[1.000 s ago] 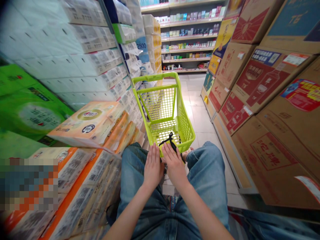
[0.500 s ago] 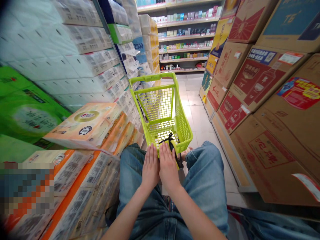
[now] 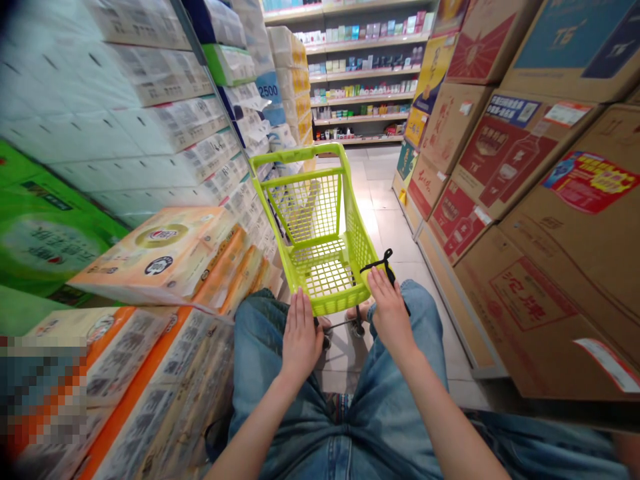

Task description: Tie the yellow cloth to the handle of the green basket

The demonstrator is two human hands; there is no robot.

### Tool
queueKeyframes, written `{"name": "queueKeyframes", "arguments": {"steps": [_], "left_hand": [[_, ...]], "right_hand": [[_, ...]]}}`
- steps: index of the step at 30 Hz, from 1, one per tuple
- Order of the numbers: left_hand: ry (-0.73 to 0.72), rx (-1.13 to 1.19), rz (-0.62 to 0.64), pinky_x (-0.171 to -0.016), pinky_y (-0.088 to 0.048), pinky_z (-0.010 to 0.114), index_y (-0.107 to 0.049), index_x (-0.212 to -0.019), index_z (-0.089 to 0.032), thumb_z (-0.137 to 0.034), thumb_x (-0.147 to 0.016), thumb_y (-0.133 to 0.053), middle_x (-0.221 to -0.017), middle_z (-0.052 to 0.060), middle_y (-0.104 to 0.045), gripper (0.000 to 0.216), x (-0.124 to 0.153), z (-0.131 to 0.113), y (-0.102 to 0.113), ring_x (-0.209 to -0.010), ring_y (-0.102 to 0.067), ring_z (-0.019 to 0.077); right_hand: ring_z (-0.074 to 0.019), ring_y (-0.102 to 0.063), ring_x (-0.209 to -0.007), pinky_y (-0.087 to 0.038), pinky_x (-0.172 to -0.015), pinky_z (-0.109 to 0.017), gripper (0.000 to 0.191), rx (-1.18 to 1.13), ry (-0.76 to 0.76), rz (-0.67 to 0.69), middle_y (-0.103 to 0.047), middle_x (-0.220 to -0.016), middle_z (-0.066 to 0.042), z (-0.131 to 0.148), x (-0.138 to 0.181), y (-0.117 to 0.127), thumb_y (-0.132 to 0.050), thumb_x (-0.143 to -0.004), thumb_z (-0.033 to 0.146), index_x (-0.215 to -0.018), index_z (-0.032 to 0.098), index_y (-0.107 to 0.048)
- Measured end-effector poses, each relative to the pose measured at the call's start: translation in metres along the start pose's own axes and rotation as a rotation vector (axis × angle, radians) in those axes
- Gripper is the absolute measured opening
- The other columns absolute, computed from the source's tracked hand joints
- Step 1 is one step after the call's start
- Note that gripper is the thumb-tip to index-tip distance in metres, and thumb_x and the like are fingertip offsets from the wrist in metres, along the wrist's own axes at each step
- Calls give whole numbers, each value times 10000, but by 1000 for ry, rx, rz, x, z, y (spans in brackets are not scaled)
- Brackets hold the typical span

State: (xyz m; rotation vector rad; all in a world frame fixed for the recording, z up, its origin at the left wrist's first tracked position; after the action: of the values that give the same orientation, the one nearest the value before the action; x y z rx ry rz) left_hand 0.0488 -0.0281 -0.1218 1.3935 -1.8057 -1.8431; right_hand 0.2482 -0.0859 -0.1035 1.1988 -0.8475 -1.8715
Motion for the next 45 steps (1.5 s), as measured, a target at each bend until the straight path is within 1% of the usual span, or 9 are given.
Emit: {"name": "queueKeyframes", "arguments": {"steps": [9,12,18,21,28,31,36,40,45], "left_hand": [[-30,-86,15,-1197,-331,480,52,-1567,-78,-60,-847,-483,-1617,223,-227,898,2,5,-4,-1509,-166,308],[-18,-69,3,-1188,-343,483,62,-1563,-65,-73,-857,-488,-1617,232,-213,895,1,4,-4,-1512,-152,309],[4,-35,2,-1187,-337,492,83,-1560,-67,-81,-863,-495,-1621,223,-212,905,0,-1,-3,-1515,-136,319],[5,-44,6,-1191,-332,488,76,-1560,-61,-87,-866,-499,-1613,233,-231,902,0,-1,-2,-1512,-146,324],[-22,-100,18,-1193,-334,492,19,-1571,-84,-81,-885,-467,-1619,217,-226,841,3,4,-6,-1514,-136,312],[-53,-137,40,-1205,-314,490,-48,-1576,-94,-90,-883,-464,-1621,192,-241,809,3,7,-6,-1518,-122,303],[-30,-102,37,-1204,-311,462,1,-1560,-24,-96,-848,-496,-1616,223,-224,871,1,6,-3,-1521,-128,292],[-12,-63,16,-1198,-320,457,28,-1565,-52,-103,-855,-493,-1622,212,-215,882,0,2,-2,-1517,-148,295],[9,-54,0,-1191,-332,465,29,-1567,-59,-94,-851,-484,-1620,214,-224,881,1,2,-2,-1515,-153,302]], "right_hand": [[-219,-266,-1497,-256,-1210,-523,733,-25,152,83,-389,-1569,-122,121,9,-42,-349,-826,-7,-1544,133,-293],[-186,-270,-1495,-268,-1211,-487,769,-59,210,121,-385,-1576,-86,102,10,-37,-319,-801,-36,-1543,165,-301],[-202,-286,-1489,-266,-1200,-532,841,-52,64,25,-397,-1571,-90,-1,3,-1,-317,-769,-47,-1561,230,-258],[-213,-296,-1484,-284,-1196,-526,847,-49,-17,14,-403,-1566,-102,-11,1,3,-326,-750,-52,-1553,217,-287],[-251,-329,-1470,-323,-1185,-519,792,-70,100,41,-428,-1547,-130,115,8,-50,-349,-819,-15,-1576,163,-198],[-218,-368,-1452,-341,-1183,-458,779,-91,166,47,-434,-1547,-102,139,10,-55,-361,-854,22,-1585,200,-160],[-198,-338,-1466,-231,-1217,-508,804,40,147,79,-399,-1570,-74,72,4,-21,-357,-804,-20,-1566,203,-232],[-209,-347,-1462,-290,-1188,-502,840,146,14,33,-409,-1563,-82,5,-5,4,-368,-741,-41,-1543,202,-299],[-277,-341,-1463,-340,-1159,-507,752,142,-69,-15,-401,-1558,-151,28,-9,-8,-396,-763,-18,-1504,110,-370]]}}
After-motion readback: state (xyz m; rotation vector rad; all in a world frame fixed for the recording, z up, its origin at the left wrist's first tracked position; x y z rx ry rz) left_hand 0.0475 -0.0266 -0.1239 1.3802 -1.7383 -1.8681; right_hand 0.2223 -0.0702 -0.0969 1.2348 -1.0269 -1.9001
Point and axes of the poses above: each hand's wrist, its own x-axis away from the middle knuckle, its own y-axis out of the back of the hand, z = x × y, the point moved 4 cm from there along -x, towards the middle knuckle
